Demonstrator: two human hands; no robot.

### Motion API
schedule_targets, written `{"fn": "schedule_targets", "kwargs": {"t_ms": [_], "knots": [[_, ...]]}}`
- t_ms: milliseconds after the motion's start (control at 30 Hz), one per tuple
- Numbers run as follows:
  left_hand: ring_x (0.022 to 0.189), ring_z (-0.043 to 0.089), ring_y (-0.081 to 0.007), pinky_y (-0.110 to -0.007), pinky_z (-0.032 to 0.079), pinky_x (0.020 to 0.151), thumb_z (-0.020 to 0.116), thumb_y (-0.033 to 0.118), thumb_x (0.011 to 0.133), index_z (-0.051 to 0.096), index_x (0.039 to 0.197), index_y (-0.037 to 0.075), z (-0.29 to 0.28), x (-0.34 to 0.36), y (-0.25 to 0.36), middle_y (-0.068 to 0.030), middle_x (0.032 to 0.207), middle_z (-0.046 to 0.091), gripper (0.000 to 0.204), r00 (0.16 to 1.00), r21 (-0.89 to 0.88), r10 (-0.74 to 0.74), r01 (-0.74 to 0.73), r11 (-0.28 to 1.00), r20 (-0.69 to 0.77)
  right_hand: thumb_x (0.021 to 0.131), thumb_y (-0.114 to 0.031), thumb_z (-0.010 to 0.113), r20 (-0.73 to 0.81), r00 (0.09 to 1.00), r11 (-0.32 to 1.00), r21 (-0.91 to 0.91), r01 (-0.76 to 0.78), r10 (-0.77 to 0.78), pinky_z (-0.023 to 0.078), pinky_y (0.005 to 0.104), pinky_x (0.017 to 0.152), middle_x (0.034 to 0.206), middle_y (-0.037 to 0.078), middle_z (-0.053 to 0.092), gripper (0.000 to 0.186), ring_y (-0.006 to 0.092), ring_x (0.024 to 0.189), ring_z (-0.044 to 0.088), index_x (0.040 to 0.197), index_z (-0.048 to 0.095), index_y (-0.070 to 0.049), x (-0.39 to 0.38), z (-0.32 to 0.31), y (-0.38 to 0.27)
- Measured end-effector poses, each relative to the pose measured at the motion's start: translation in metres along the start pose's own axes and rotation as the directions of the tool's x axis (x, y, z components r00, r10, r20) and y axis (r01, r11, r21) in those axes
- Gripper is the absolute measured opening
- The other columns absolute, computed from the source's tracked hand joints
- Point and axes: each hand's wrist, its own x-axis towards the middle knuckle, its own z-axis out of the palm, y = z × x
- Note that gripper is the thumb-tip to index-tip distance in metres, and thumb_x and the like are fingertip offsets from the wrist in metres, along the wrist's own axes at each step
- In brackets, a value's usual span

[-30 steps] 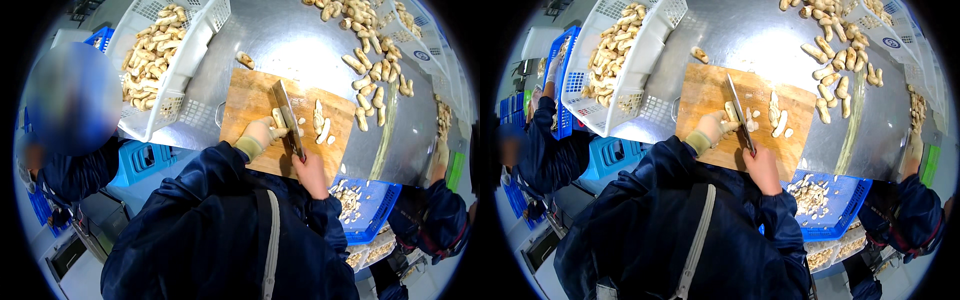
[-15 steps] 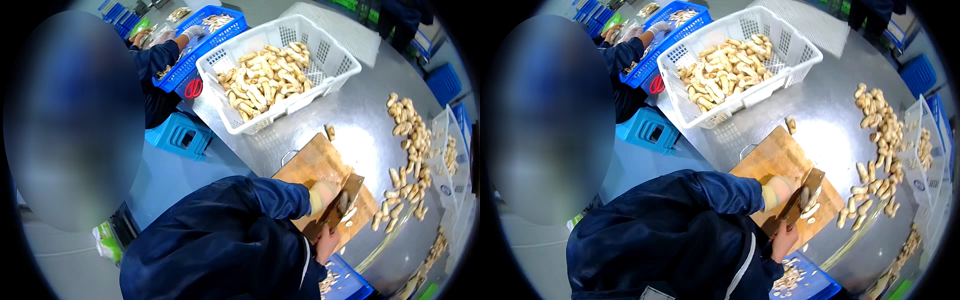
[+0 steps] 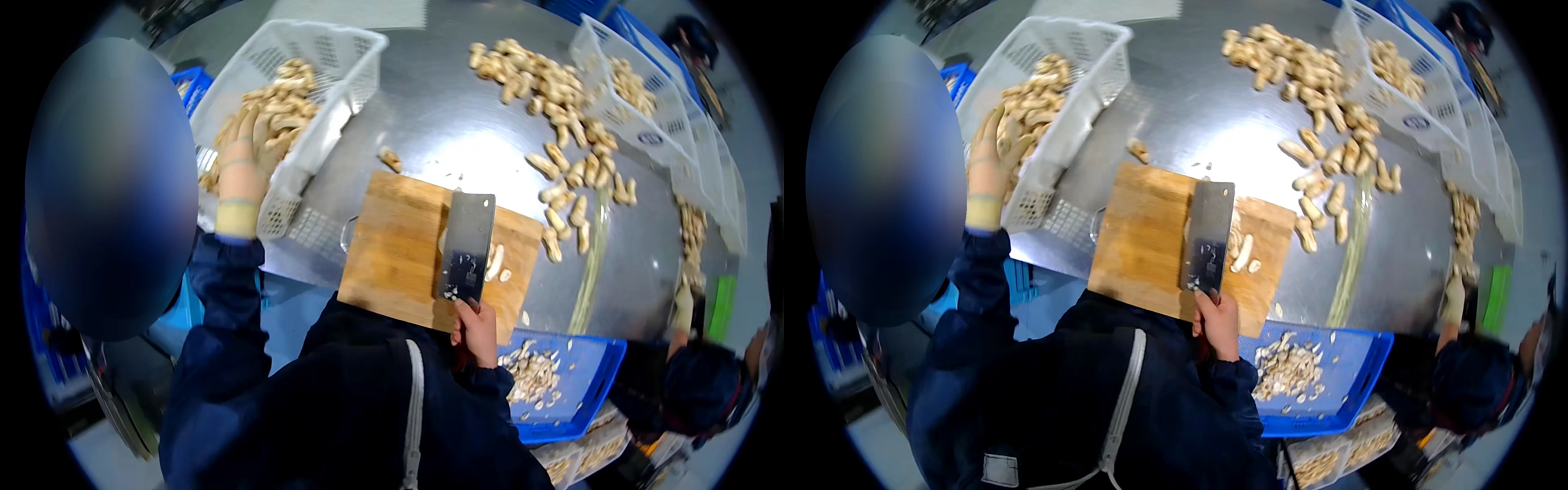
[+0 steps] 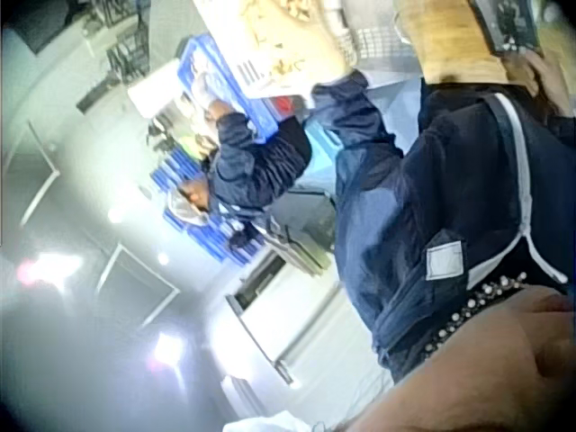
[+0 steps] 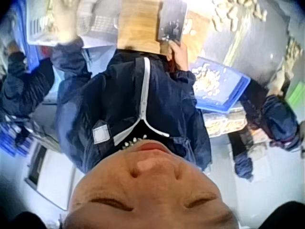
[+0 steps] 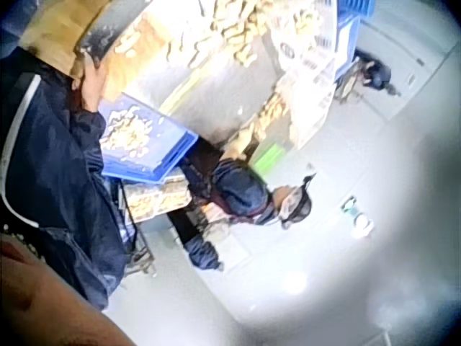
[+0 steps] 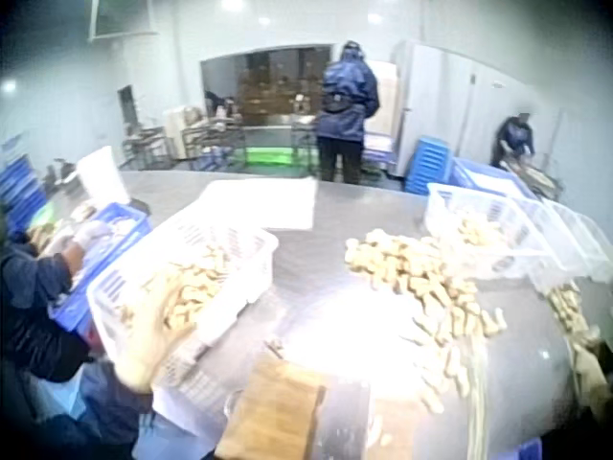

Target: The person uses a large knife to chop mushrooms into slices on a wooden cutting board, moving the sliced pieces into a blue tray and gathering more mushrooms from a pile on the table.

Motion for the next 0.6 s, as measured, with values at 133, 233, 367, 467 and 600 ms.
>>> {"fn": "schedule_targets", "kwargs": {"t_ms": [133,233,367,467,600], "knots": [[0.129,0.039,-0.0248,-0.037,0.032,0.106,0.047,0.05,0.09,0.044,0.134,0.003,0.05,-0.068,0.086,-0.0156,0.135,0.045,0.064,0.817,-0.801,0.056,0.574,-0.17,0.574,0.093,-0.016,0.047,0.331,0.941,0.791,0.594,-0.146,-0.075,0.036,0.0271,0.032,0.051,0.002,0.04,0.023,0.0112,0.034,0.037,0.073,0.045,-0.006,-0.01,0.011,-0.014],[0.133,0.032,-0.0255,-0.039,0.027,0.109,0.036,0.061,0.09,0.037,0.139,0.007,0.081,-0.122,0.149,-0.011,0.142,0.037,0.073,0.531,-0.009,0.507,0.697,-0.717,0.679,0.092,-0.021,0.051,0.346,0.938,0.719,0.652,-0.241,0.001,0.036,0.0241,0.037,0.057,0.0,0.048,0.017,0.0096,0.042,0.044,0.089,0.056,-0.005,-0.011,0.023,-0.02],[0.133,0.031,-0.0253,-0.044,0.026,0.109,0.037,0.053,0.092,0.035,0.14,0.007,0.102,-0.128,0.159,-0.0107,0.142,0.038,0.067,0.486,0.217,0.591,0.625,-0.75,0.644,0.088,-0.019,0.058,0.408,0.913,0.745,0.606,-0.279,0.009,0.039,0.0216,0.045,0.066,-0.001,0.056,0.016,0.0098,0.053,0.051,0.094,0.061,-0.004,-0.004,0.004,0.01],[0.133,0.031,-0.0252,-0.048,0.026,0.109,0.038,0.048,0.093,0.034,0.14,0.006,0.111,-0.12,0.159,-0.0106,0.142,0.038,0.063,0.487,0.161,0.473,0.551,-0.819,0.734,0.087,-0.018,0.058,0.085,0.994,0.841,0.532,-0.101,0.066,0.04,0.0207,0.046,0.066,0.0,0.057,0.016,0.01,0.053,0.052,0.089,0.062,-0.003,-0.013,-0.006,0.021],[0.127,0.038,-0.0266,-0.04,0.031,0.106,0.04,0.044,0.095,0.034,0.137,0.0,0.145,-0.125,0.14,-0.0151,0.137,0.042,0.061,0.559,-0.224,0.289,0.675,-0.703,0.777,0.087,-0.018,0.057,-0.109,0.994,0.889,0.457,0.029,0.023,0.047,0.0228,0.054,0.085,0.007,0.063,0.018,0.0122,0.063,0.058,0.092,0.061,-0.001,-0.025,-0.062,0.064]]}}
